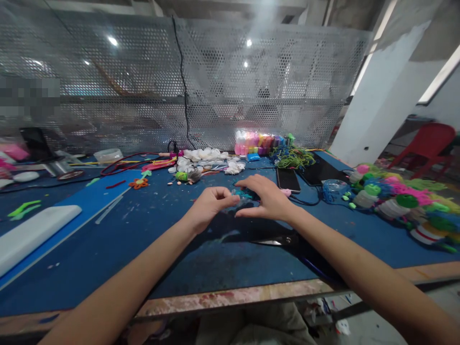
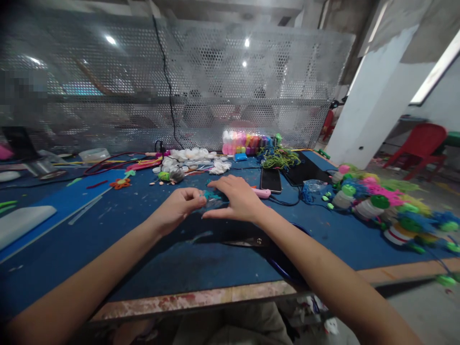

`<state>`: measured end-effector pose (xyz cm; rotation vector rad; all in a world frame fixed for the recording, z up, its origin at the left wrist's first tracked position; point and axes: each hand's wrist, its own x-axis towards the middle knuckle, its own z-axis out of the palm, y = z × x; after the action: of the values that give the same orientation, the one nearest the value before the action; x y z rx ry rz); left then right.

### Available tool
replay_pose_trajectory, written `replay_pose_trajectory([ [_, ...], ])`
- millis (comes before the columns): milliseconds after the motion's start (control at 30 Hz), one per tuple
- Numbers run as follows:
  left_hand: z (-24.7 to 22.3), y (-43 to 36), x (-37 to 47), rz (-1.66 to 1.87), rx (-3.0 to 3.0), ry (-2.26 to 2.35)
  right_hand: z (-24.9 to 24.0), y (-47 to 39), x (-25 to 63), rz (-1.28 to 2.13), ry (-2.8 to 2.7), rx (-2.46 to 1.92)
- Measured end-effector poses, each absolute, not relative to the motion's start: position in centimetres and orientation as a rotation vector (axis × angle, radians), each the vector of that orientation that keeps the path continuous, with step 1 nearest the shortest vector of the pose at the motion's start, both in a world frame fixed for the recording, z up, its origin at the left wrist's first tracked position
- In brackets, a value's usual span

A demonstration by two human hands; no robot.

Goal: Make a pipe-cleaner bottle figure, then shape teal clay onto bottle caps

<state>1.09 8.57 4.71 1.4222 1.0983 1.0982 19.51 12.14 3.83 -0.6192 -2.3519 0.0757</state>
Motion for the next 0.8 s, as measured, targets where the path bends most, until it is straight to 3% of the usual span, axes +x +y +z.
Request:
replay_pose_trajectory([
  [100, 4.6, 8.6, 1.1, 1.046, 1.535, 1.096, 3.6, 12.2, 19.3, 0.288, -2.356, -0.704],
  [200, 4.6, 8.8, 1.0, 1.024, 1.598, 1.087, 3.4, 12.5, 19.3, 0.267, -2.357, -0.684],
  [567, 4.0, 9.5, 0.3, 0.943, 1.575, 1.15, 3.5, 12.4, 19.5, -0.472, -2.431, -0.565],
  [800, 4.0, 9.2, 0.9, 0.999, 1.502, 1.147, 3.9, 12.1, 19.7, -0.68, -2.41, -0.523],
])
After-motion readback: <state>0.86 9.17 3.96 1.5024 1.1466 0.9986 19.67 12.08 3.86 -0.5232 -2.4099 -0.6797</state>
